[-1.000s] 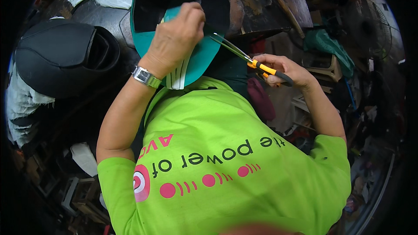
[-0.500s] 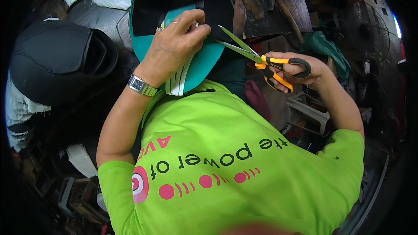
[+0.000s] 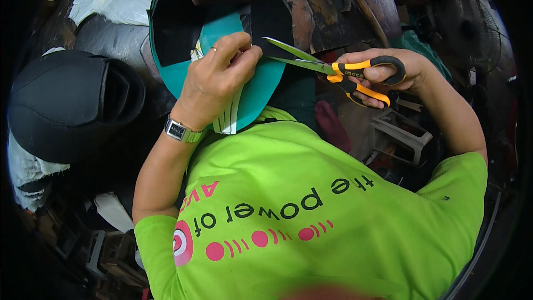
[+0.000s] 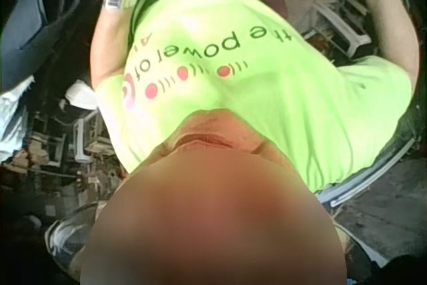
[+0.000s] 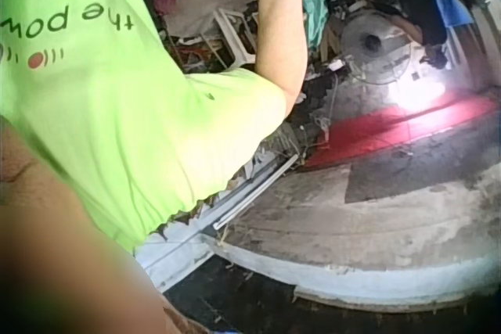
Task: The person lines the interior of a teal helmet with white padding and black fabric. They repeatedly position the materials, press them into place, and trim excess with yellow-handled scissors. The person works on multiple sections of the helmet's inner surface, adjusting and cutting the fabric to fit the curved interior.
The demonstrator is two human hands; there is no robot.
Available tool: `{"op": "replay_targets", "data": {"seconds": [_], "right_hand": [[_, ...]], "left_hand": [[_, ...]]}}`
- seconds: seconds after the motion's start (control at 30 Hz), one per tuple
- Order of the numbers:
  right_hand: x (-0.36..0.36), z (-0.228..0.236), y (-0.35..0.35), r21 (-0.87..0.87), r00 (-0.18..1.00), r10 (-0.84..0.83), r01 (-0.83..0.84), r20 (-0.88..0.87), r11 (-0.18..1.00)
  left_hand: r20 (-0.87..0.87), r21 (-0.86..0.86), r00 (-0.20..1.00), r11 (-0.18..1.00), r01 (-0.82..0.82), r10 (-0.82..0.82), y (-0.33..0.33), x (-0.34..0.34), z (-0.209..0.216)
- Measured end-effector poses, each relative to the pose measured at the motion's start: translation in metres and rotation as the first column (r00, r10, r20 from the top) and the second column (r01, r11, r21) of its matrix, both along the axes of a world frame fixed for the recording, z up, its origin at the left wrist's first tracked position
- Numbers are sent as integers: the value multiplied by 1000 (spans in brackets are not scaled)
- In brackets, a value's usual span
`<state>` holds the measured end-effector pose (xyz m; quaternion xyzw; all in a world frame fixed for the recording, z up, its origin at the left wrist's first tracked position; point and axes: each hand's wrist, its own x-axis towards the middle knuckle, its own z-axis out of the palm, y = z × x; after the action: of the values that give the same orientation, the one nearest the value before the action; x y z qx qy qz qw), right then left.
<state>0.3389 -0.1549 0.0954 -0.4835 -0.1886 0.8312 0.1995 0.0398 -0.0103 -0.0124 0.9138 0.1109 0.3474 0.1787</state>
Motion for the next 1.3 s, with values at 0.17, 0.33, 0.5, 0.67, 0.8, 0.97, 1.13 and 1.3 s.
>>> {"op": "replay_targets", "data": {"seconds": [0.17, 0.33, 0.5, 0.67, 0.8, 0.97, 1.13, 1.3], "right_hand": [[6, 5, 6, 47, 996, 85, -84, -5, 995], [6, 3, 5, 58, 997, 79, -79, 4, 995], [2, -4, 11, 87, 997, 78, -76, -19, 993], [-3, -4, 17, 65, 986, 139, -145, 92, 987], [-4, -4, 13, 49, 975, 138, -149, 172, 988], [-4, -3, 12, 38, 964, 128, -140, 232, 989], [-5, -4, 12, 7, 946, 122, -130, 299, 991], [-5, -21, 3, 255, 843, 132, -301, 521, 919]], "left_hand": [[-12, -18, 1000, 1000, -7, 7, 0, -1, 1], [-22, -24, 1000, 1000, -17, 17, -1, -2, 2], [9, -18, 1000, 1000, 7, -7, -1, -2, 0], [22, -37, 1000, 999, 6, -5, -1, -3, -1], [31, -11, 999, 1000, 17, -16, -1, -3, -1], [20, 22, 999, 999, 36, -36, -1, -4, 1], [-3, 46, 1000, 999, 18, -18, 0, -1, 2], [30, -3, 968, 968, 250, -250, 2, -4, 15]]}}
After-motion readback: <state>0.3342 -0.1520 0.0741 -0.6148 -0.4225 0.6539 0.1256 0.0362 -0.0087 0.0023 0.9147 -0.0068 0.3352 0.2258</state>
